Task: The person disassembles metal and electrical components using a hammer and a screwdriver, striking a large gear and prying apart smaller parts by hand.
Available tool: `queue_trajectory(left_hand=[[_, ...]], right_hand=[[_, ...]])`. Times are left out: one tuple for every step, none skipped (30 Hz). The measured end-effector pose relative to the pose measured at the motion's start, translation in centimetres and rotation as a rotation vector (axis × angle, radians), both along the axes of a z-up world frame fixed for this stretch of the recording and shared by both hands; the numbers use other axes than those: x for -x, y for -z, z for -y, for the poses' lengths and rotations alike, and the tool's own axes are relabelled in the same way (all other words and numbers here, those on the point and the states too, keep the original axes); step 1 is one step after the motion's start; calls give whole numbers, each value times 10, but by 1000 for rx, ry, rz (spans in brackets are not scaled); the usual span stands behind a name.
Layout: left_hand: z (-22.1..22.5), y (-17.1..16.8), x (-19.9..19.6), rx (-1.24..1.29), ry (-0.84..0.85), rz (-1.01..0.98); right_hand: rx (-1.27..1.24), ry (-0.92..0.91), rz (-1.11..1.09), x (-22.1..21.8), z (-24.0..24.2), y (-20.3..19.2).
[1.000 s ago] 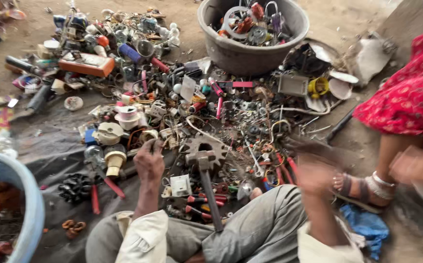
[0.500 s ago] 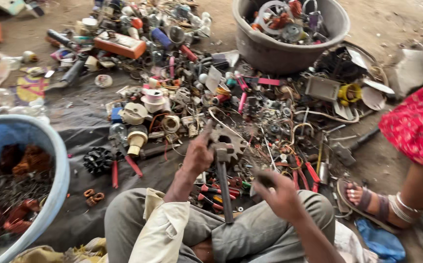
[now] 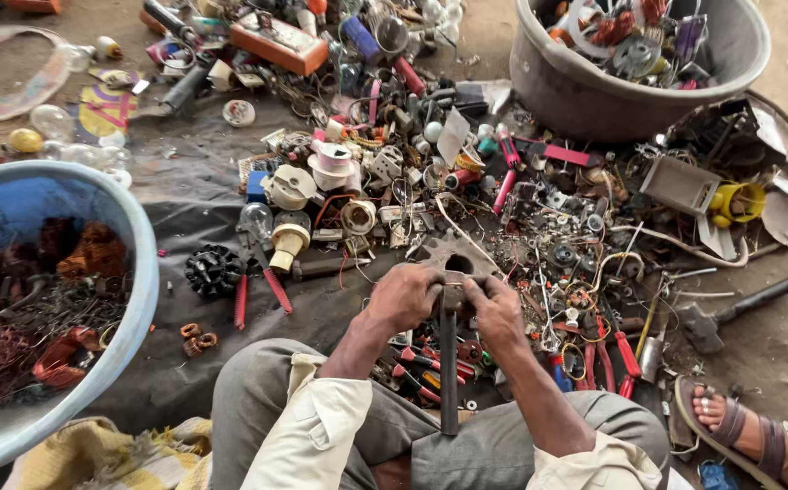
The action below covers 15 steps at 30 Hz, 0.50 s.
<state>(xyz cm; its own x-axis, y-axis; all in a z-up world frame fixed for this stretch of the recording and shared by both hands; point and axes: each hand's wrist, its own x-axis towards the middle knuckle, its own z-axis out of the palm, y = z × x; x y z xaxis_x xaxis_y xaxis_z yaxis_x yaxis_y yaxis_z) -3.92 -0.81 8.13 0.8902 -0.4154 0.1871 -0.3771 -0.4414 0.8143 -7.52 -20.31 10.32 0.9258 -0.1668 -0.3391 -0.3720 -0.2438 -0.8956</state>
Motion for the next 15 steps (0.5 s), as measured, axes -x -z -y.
queue_trajectory(left_hand=[[0,3,-2,-5,-8,-32],[0,8,-4,-10,-23,-60],[2,14,-8,-27,-53,-45],[7,22,-12,-44,-84,-32],[10,31,-16,-61,-115,-19],[13,40,-21,-44,-162,-64],[15,49,-26,-26,-210,-108],[19,58,-30,-6,-254,-154],[21,66,-34,-39,-277,-229],[24,72,-39,-71,-300,-298],[26,76,-44,-103,-323,-368],[27,81,-45,-94,-343,-354],[26,85,-46,-86,-362,-341],[27,89,-46,-77,-382,-328],[27,91,-46,-62,-373,-336]], right_hand=[[1,20,-10,-3,0,5],[2,33,-17,-8,-3,10],[3,45,-23,-12,-5,14],[112,39,-38,-16,-6,16],[222,32,-53,-20,-7,18],[331,25,-64,-24,-8,20],[336,30,-19,-23,-7,22],[343,37,23,-18,-3,23],[351,44,66,-11,0,25],[352,91,-39,-3,0,30],[352,138,-145,9,1,35],[285,139,-117,23,-5,43],[219,140,-90,30,-9,51],[37,160,-255,34,-11,56],[-148,177,-417,43,-17,60]])
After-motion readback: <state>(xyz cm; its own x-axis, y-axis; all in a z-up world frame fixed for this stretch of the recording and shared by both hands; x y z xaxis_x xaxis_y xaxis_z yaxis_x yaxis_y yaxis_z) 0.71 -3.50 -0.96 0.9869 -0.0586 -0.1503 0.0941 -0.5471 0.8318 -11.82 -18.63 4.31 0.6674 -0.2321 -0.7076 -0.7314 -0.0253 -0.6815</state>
